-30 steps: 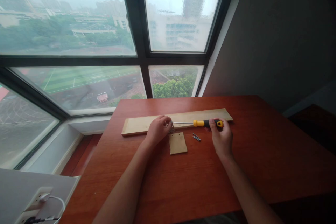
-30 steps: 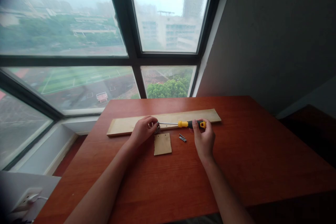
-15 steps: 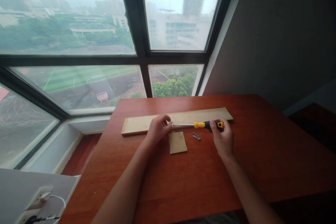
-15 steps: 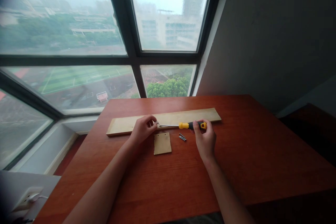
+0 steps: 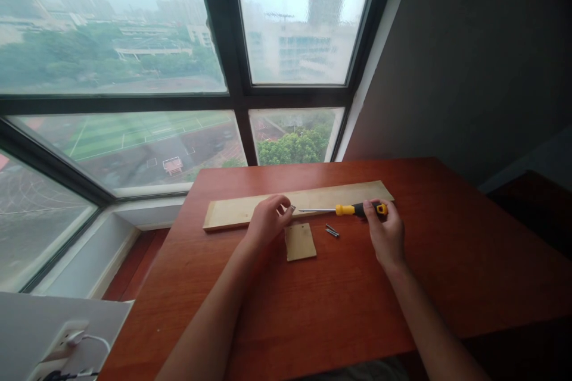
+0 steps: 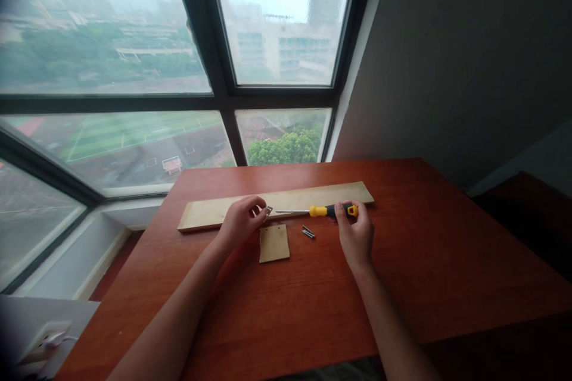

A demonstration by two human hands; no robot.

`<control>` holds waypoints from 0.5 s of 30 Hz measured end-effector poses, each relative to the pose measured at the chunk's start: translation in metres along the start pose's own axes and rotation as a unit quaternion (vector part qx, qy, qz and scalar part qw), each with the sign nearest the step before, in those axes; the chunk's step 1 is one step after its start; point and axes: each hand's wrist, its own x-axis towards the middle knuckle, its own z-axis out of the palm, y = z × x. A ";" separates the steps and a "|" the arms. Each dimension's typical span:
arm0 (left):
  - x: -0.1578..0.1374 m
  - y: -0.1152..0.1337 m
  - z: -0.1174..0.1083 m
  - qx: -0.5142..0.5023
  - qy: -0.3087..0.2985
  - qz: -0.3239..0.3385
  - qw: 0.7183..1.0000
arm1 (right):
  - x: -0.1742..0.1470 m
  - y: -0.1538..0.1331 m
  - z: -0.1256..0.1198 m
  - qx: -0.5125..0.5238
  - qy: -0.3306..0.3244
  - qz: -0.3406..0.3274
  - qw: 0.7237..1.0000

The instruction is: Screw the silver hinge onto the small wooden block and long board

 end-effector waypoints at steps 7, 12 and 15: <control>-0.001 0.002 0.011 -0.050 -0.038 -0.001 0.998 | -0.006 0.002 0.004 0.027 -0.028 0.026 0.999; -0.001 0.005 0.008 -0.074 -0.079 0.001 0.994 | -0.006 0.002 0.007 0.043 -0.041 0.036 0.998; -0.001 0.009 -0.001 -0.052 -0.092 0.028 0.994 | -0.004 0.001 0.005 0.029 -0.031 0.022 0.999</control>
